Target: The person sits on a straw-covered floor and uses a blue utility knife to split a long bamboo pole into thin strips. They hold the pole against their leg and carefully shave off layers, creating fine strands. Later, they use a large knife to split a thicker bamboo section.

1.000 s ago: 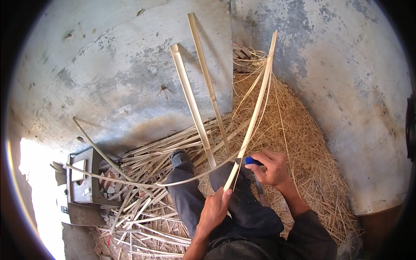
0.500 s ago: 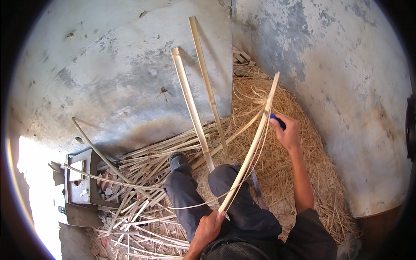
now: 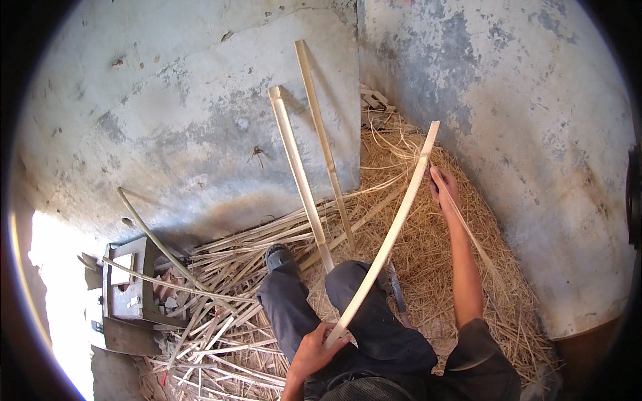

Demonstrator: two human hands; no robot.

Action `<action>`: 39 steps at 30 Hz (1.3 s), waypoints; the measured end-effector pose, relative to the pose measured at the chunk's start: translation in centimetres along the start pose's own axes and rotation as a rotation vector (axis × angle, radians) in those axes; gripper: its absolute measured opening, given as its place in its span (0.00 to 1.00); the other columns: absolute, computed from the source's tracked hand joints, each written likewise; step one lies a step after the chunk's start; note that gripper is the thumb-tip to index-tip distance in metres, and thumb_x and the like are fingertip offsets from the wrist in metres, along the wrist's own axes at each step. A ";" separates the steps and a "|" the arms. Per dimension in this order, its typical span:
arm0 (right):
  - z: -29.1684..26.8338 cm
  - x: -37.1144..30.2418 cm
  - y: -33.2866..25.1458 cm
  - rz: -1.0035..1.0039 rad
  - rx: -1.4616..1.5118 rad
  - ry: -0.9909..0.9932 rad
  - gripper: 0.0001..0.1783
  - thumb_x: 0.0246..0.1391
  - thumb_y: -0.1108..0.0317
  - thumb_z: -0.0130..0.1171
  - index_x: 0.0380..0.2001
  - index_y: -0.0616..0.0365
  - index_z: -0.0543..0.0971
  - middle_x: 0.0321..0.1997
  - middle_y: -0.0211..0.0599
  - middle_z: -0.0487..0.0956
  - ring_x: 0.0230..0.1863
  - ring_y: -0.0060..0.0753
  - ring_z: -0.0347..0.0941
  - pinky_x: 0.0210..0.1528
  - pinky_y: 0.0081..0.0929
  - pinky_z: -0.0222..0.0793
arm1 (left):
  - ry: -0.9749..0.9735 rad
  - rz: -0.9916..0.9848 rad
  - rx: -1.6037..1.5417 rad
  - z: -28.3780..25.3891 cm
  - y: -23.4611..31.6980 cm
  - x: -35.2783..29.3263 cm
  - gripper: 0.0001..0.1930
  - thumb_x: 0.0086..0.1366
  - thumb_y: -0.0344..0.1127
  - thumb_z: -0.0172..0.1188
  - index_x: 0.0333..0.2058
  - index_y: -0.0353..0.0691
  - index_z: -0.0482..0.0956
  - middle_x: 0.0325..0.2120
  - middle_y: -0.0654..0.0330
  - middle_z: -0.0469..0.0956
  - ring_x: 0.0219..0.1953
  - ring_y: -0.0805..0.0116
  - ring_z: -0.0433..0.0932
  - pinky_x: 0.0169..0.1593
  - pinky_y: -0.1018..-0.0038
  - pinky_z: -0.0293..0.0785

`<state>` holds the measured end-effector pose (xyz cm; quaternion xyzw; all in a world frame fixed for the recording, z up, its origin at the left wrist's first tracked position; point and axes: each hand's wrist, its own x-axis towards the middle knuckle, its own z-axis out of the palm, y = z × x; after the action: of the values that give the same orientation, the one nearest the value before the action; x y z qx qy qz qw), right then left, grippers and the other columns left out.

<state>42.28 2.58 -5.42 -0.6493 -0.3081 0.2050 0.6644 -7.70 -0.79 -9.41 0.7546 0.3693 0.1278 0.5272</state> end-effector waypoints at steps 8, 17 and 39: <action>-1.4 0.8 -2.0 0.068 0.375 -0.049 0.22 0.72 0.44 0.56 0.47 0.53 0.75 0.24 0.19 0.67 0.16 0.09 0.54 0.18 0.14 0.50 | -0.171 -0.112 0.105 -2.5 -1.8 -2.5 0.29 0.60 0.52 0.78 0.51 0.35 0.82 0.35 0.53 0.87 0.39 0.65 0.88 0.44 0.68 0.82; -4.8 2.9 -2.4 0.114 0.699 -0.189 0.20 0.72 0.47 0.59 0.46 0.53 0.75 0.23 0.20 0.68 0.13 0.09 0.54 0.16 0.13 0.51 | -0.234 -0.241 -0.335 -1.8 -4.7 -4.3 0.14 0.70 0.37 0.71 0.46 0.33 0.82 0.26 0.65 0.83 0.26 0.81 0.80 0.31 0.79 0.77; 6.1 -15.5 -2.9 -0.507 -0.069 -0.130 0.20 0.68 0.51 0.63 0.40 0.61 0.84 0.25 0.24 0.75 0.22 0.17 0.66 0.21 0.24 0.58 | 0.258 0.169 -0.150 -1.6 9.2 3.5 0.10 0.70 0.34 0.68 0.37 0.33 0.79 0.19 0.68 0.74 0.24 0.84 0.65 0.28 0.79 0.60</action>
<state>26.57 -3.54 -4.92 -0.5589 -0.5097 0.0624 0.6511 -2.29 1.20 -1.24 0.7190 0.3585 0.2945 0.5175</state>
